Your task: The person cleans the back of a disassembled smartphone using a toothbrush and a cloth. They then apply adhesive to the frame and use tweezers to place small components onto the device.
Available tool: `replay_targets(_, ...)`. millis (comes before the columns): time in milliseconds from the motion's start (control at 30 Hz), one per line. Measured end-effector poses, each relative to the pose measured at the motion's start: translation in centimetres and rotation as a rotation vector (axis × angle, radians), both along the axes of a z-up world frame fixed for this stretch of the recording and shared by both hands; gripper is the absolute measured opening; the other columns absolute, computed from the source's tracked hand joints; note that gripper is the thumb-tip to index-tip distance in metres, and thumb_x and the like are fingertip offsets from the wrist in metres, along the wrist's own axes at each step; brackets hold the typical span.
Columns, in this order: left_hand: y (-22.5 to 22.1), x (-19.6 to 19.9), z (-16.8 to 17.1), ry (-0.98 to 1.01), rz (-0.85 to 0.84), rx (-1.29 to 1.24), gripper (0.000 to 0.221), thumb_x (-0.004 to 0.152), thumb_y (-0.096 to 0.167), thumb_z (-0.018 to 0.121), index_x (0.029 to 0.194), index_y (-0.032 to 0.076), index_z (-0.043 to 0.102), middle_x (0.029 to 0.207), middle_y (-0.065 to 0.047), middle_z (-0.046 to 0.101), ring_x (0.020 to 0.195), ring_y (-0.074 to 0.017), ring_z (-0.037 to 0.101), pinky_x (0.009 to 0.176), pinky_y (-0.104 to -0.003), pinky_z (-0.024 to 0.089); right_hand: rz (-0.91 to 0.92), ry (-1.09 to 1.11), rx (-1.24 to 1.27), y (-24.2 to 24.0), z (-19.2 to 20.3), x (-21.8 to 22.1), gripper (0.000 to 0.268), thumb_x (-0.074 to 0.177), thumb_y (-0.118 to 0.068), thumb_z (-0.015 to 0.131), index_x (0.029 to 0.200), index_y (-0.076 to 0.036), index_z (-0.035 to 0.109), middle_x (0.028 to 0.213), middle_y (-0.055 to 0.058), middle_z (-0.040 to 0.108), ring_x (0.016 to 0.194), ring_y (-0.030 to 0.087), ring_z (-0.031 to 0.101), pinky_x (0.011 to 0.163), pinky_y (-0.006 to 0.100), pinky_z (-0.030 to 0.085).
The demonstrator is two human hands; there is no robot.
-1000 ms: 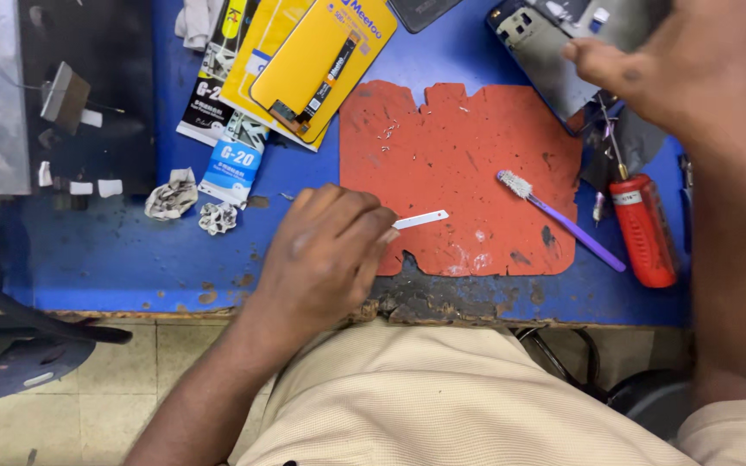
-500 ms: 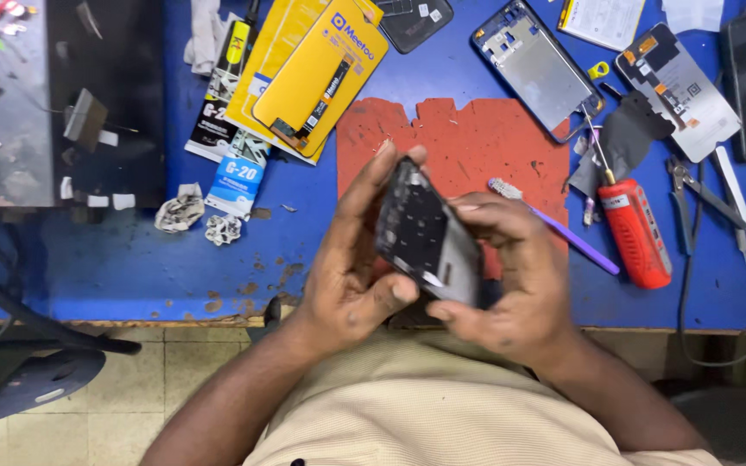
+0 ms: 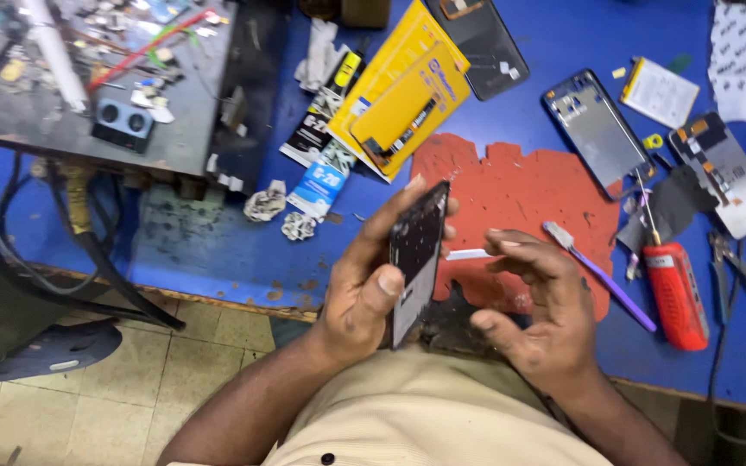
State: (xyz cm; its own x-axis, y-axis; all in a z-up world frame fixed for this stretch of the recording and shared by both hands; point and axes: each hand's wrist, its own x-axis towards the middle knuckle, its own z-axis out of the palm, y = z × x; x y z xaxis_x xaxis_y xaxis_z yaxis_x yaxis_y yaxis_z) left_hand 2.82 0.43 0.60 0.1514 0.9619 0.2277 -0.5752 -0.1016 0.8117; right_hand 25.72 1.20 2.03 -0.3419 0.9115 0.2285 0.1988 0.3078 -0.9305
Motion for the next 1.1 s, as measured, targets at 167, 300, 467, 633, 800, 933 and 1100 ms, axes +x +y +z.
replay_targets(167,-0.8,-1.0,1.2,0.053,-0.011,0.041,0.063,0.107,0.043,0.053,0.155,0.008,0.034,0.147,-0.021,0.054,0.122,-0.0227,0.057,0.109,-0.038,0.047,-0.096,-0.033,0.03,0.9,0.1,0.2,0.057,0.09,-0.003,0.075,0.14,0.0,0.047,0.144,0.018,0.058,0.13,0.023,0.061,0.111,0.036,0.051)
replay_targets(300,-0.8,-2.3,3.2,0.208,0.002,0.31,0.048,0.116,0.043,0.051,0.15,0.01,0.042,0.155,-0.021,0.049,0.141,-0.0297,0.054,0.122,-0.042,0.044,-0.142,-0.111,0.121,2.1,0.8,0.9,0.045,0.092,0.0,0.074,0.132,0.002,0.054,0.141,0.019,0.06,0.127,0.021,0.063,0.106,0.033,0.055)
replay_targets(467,-2.2,-2.9,8.2,0.411,-0.285,0.34,0.035,0.114,0.038,0.055,0.136,0.01,0.057,0.141,-0.012,0.061,0.128,-0.0219,0.061,0.113,-0.035,0.053,-0.188,-0.139,0.156,4.9,3.0,1.6,0.026,0.099,0.001,0.072,0.123,0.004,0.061,0.128,0.016,0.065,0.116,0.017,0.066,0.101,0.028,0.057)
replay_targets(633,-2.9,-5.2,8.9,0.429,-0.311,0.509,0.027,0.125,0.021,0.043,0.143,0.004,0.051,0.145,-0.007,0.06,0.131,-0.0168,0.059,0.114,-0.029,0.052,-0.273,-0.142,0.073,7.9,5.0,0.7,0.009,0.11,-0.001,0.069,0.115,0.006,0.067,0.104,0.01,0.071,0.089,0.011,0.066,0.082,0.022,0.053)
replay_targets(800,-2.4,-3.5,3.0,-0.116,-0.154,0.084,0.054,0.116,0.043,0.053,0.155,0.009,0.037,0.145,-0.012,0.054,0.125,-0.0152,0.057,0.109,-0.032,0.049,-0.415,-0.298,-0.025,6.6,5.2,-0.2,0.019,0.106,-0.01,0.062,0.111,0.003,0.074,0.068,0.006,0.058,0.054,0.01,0.051,0.054,0.024,0.04)
replay_targets(933,-2.2,-4.1,-0.7,-0.124,0.04,-0.092,0.07,0.11,0.048,0.051,0.159,0.003,0.028,0.149,-0.022,0.054,0.129,-0.0222,0.058,0.116,-0.039,0.046,-0.221,-0.668,0.198,4.6,4.3,-0.1,0.016,0.097,-0.01,0.072,0.107,0.0,0.078,0.074,0.008,0.07,0.054,0.012,0.062,0.053,0.025,0.047)
replay_targets(1100,-1.4,-4.7,-1.9,0.002,0.127,-0.049,0.069,0.11,0.049,0.049,0.16,0.004,0.031,0.148,-0.02,0.056,0.127,-0.022,0.059,0.119,-0.039,0.044,0.094,-0.545,0.0,0.7,1.5,4.8,0.03,0.079,-0.014,0.076,0.106,-0.001,0.077,0.091,0.012,0.079,0.082,0.017,0.076,0.073,0.03,0.058)
